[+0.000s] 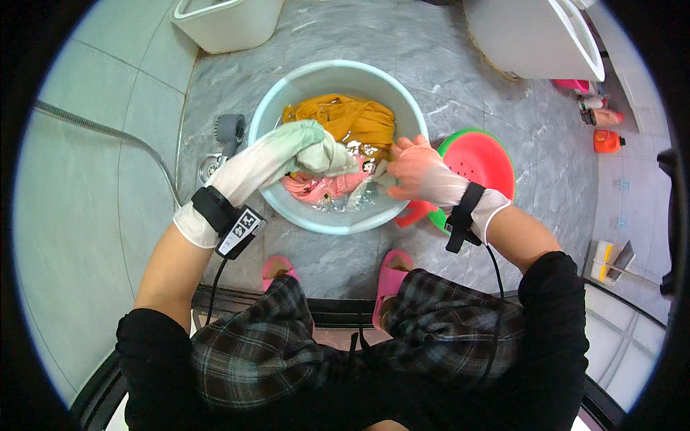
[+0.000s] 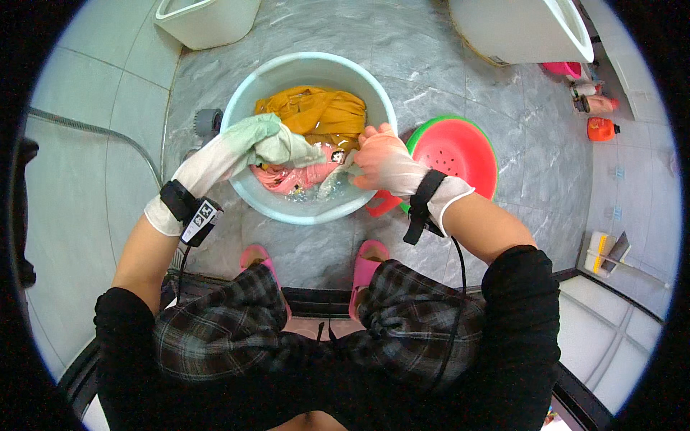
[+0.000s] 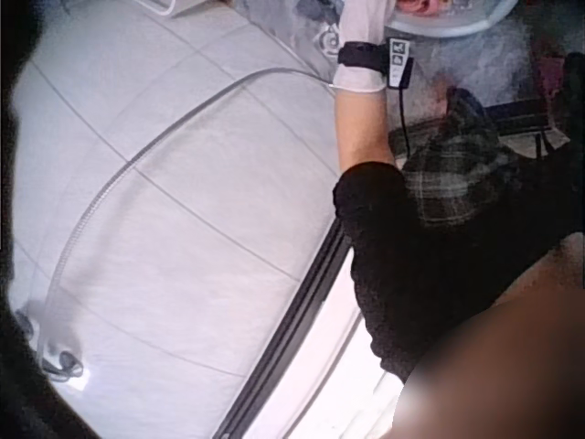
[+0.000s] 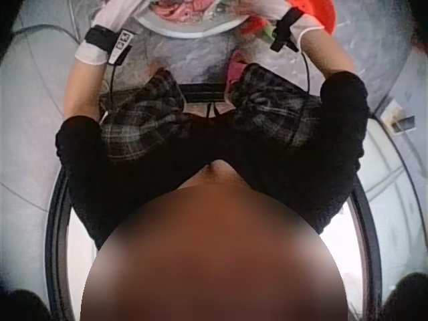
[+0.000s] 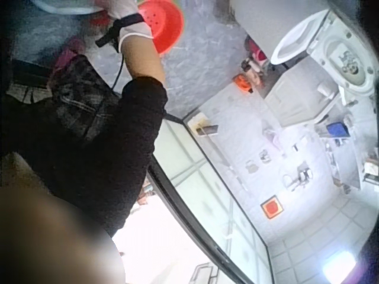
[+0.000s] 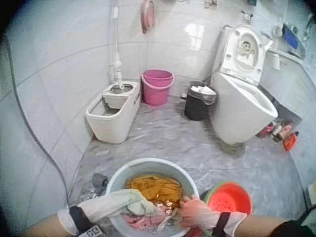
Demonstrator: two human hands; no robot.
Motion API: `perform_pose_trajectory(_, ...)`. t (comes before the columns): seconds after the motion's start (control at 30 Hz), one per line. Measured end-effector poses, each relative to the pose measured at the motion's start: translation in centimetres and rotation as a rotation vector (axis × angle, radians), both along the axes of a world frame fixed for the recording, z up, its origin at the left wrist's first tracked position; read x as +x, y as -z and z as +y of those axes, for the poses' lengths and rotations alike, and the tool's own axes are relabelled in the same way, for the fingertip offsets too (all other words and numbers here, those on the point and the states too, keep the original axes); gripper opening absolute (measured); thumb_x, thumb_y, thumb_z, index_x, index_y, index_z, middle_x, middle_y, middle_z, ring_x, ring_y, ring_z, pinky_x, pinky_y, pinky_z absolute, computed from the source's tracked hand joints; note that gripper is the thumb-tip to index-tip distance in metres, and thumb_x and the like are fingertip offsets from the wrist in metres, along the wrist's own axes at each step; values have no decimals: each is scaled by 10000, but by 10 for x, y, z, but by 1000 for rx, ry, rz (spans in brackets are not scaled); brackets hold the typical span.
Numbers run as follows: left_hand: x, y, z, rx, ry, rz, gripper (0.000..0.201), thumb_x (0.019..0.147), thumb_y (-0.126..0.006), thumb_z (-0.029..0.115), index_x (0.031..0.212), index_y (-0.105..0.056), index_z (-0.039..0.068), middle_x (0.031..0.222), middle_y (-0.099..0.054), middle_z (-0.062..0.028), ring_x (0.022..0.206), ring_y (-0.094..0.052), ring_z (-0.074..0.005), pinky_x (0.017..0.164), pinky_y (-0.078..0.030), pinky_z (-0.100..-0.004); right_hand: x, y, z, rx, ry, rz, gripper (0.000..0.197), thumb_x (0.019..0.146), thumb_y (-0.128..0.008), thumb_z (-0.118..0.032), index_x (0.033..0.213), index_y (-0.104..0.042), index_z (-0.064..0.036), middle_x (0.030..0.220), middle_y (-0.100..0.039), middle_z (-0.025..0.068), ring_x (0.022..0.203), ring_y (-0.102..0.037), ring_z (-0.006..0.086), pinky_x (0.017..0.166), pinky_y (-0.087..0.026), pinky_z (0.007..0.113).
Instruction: The person washes small garments by hand in a basin of water, repeatedly submerging, scrubbing, and wringing each item before placing it into a colander. The person handles multiple colorful pieces of clothing one at a time.
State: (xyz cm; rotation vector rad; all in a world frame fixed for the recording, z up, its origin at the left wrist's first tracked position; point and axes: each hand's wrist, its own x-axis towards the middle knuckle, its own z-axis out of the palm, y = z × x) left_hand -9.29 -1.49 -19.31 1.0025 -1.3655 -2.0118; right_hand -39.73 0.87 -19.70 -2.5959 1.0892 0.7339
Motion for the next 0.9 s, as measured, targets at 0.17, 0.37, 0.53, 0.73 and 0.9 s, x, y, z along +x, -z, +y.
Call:
perform_pose_trajectory(0.17,0,-17,0,124,-120,110,282,1001,-547,228,1189,-593,23,1149,-621,-50,1049,-608,-141,907,-507,-289,5,29,5,99,-7,-113,416,755,-613,-539,904,-744,-173,907,-680,99,1002,-620,284,911,-396,441)
perform_pose_trajectory(0.37,-8,-23,0,161,-171,189,279,997,-562,234,1186,-586,31,1131,-620,-35,1000,-611,-99,786,-524,-241,16,54,-16,463,445,-194,157,712,-674,-211,816,-731,-108,731,-695,67,743,-680,260,657,-530,354)
perform_pose_trajectory(0.53,-7,-7,-1,-29,-160,109,269,998,-558,243,1160,-605,33,1111,-629,-23,1007,-608,-95,867,-494,-252,18,27,-21,965,1098,-617,312,849,-667,-356,930,-712,-58,851,-696,-4,729,-608,126,664,-467,280)
perform_pose_trajectory(0.73,-6,-7,-4,-37,-18,27,251,1001,-546,244,1114,-612,30,1053,-630,-10,976,-594,-87,858,-470,-242,26,-1,-26,988,1357,-848,436,923,-597,-426,1100,-666,-33,957,-706,41,883,-651,163,826,-501,335)
perform_pose_trajectory(0.9,-3,-11,-4,-59,-3,92,253,1003,-541,253,1094,-610,28,1025,-626,-8,939,-590,-87,830,-471,-241,18,15,-25,573,413,-216,385,847,-609,-418,1109,-715,-156,1091,-670,179,1048,-629,271,929,-469,367)
